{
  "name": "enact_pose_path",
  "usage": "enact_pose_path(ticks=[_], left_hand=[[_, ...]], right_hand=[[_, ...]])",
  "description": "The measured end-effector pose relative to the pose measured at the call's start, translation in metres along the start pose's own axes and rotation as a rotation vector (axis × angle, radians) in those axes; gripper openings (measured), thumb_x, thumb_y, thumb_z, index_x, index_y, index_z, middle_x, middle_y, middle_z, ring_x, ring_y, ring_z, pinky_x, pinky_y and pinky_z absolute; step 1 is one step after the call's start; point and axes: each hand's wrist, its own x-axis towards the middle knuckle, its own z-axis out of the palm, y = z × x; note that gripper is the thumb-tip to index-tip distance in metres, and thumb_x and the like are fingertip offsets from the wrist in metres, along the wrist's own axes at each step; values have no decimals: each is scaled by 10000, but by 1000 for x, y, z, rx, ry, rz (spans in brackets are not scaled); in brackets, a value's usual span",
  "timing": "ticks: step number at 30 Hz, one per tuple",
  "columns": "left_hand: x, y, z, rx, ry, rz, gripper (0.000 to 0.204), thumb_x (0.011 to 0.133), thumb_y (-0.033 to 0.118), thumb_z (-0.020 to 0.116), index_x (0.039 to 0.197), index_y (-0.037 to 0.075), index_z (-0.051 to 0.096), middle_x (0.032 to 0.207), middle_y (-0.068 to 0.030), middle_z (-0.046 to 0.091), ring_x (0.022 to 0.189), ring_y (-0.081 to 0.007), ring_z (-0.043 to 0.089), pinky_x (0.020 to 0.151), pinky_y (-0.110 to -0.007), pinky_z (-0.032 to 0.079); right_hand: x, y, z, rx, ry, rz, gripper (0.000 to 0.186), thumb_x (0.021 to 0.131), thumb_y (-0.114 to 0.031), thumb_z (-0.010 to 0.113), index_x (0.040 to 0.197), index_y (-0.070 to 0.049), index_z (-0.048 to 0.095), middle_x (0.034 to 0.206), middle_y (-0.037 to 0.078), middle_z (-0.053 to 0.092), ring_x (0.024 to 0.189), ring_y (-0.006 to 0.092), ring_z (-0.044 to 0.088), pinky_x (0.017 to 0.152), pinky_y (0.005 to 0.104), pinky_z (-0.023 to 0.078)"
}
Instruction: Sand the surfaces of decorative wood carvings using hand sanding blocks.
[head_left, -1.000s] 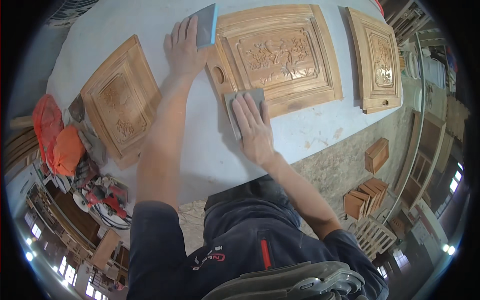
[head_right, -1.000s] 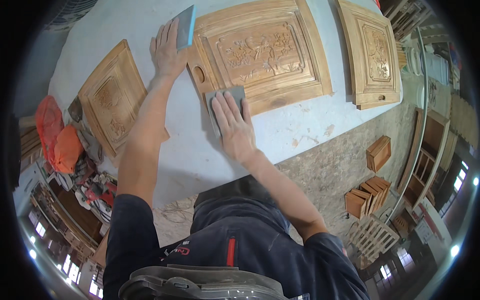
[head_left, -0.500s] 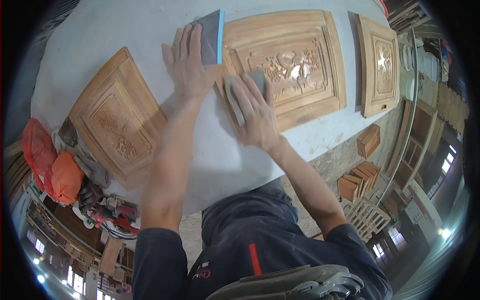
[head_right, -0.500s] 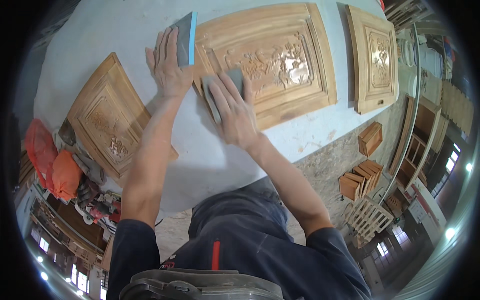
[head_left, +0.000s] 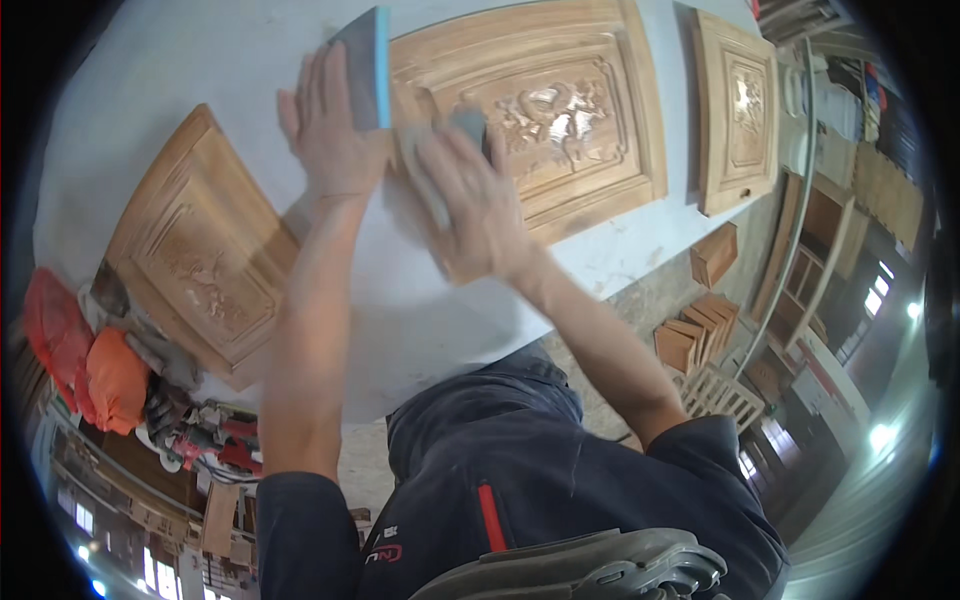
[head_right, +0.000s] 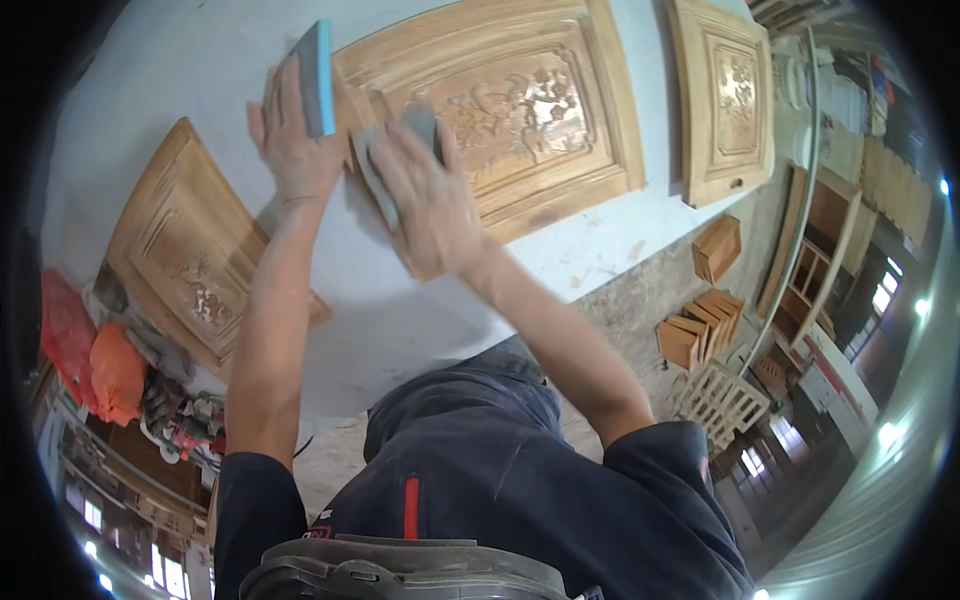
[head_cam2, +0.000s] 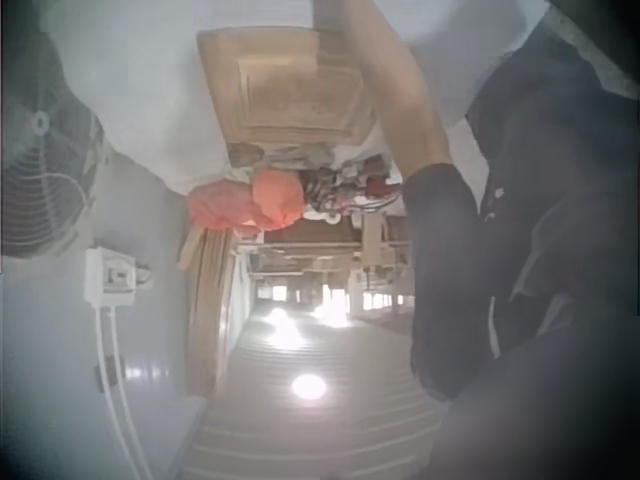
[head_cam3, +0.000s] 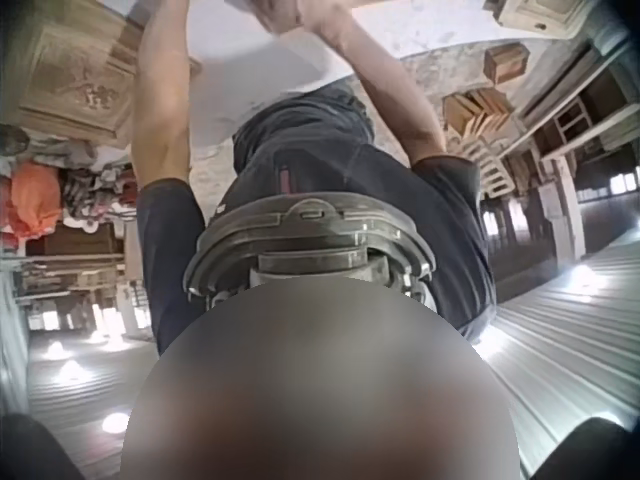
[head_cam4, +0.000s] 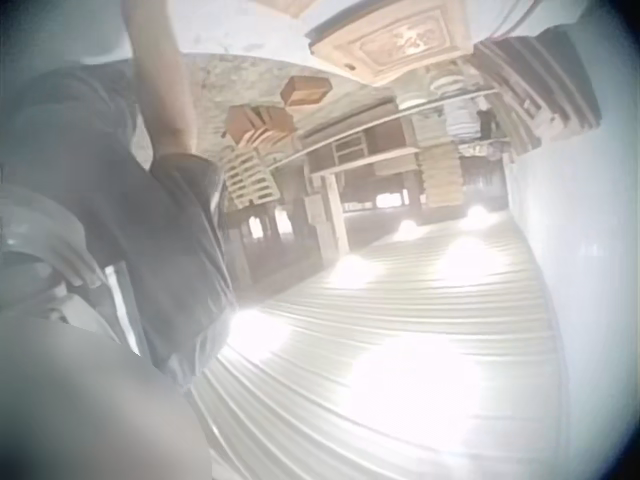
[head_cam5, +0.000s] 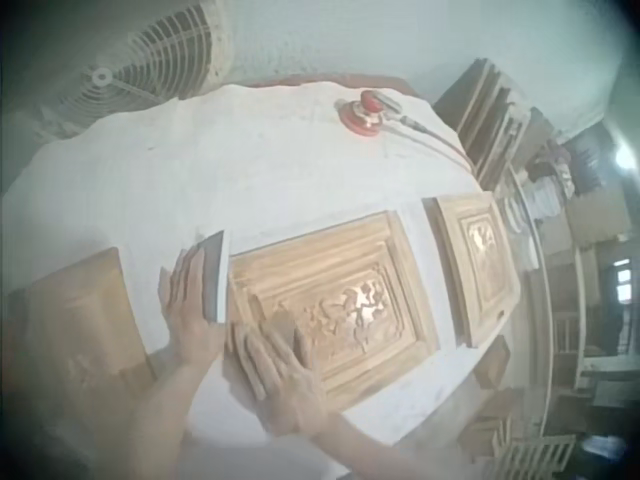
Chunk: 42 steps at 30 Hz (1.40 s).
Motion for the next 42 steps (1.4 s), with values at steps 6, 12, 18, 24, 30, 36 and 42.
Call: enact_pose_path(ticks=[6,12,18,24,30,36,42], left_hand=[[2,-12,3,34,46,65,742,889,222,796,1574,153,519,1611,-26,584,1528,-259,498,1282,-557,224],[6,-23,11,10,49,97,728,950,305,678,1595,31,479,1596,-189,561,1525,-382,481,1266,-574,289],[5,-1,4,27,61,126,744,940,308,685,1600,36,474,1588,-189,571,1520,-380,488,1272,-586,279],[28,13,-18,328,-634,-253,764,927,304,690,1607,36,468,1594,-183,568,1513,-371,496,1273,-578,282],[2,-11,4,94,77,140,788,924,310,688,1627,46,451,1611,-178,553,1517,-360,493,1277,-566,283],[7,-1,12,-847,64,-44,805,918,306,698,1640,60,439,1620,-176,542,1531,-347,481,1276,-551,287],[13,-10,3,52,-20,93,790,914,290,724,1632,97,456,1633,-140,540,1526,-314,491,1276,-557,269]], right_hand=[[3,-15,-3,-82,-16,-32,591,964,-287,725,1438,36,584,1440,190,671,1451,385,549,1271,639,267],[-86,-34,-6,-21,-23,60,596,960,-217,690,1475,55,562,1506,222,627,1470,385,538,1273,640,253],[-118,-39,-4,-24,-119,122,689,908,-129,603,1559,60,483,1588,224,564,1553,395,450,1268,653,217],[-63,-18,6,-47,-65,33,604,947,-141,609,1512,56,522,1561,224,579,1525,402,472,1276,616,259],[-127,-55,1,-73,-96,135,576,995,-198,609,1504,62,539,1538,222,617,1542,412,463,1280,606,259],[5,-3,18,-61,112,-49,591,904,-100,627,1469,47,530,1516,195,594,1461,378,516,1262,555,299],[-119,-48,-7,-145,-35,164,555,968,-193,617,1475,22,544,1529,163,609,1491,329,519,1268,553,313]])
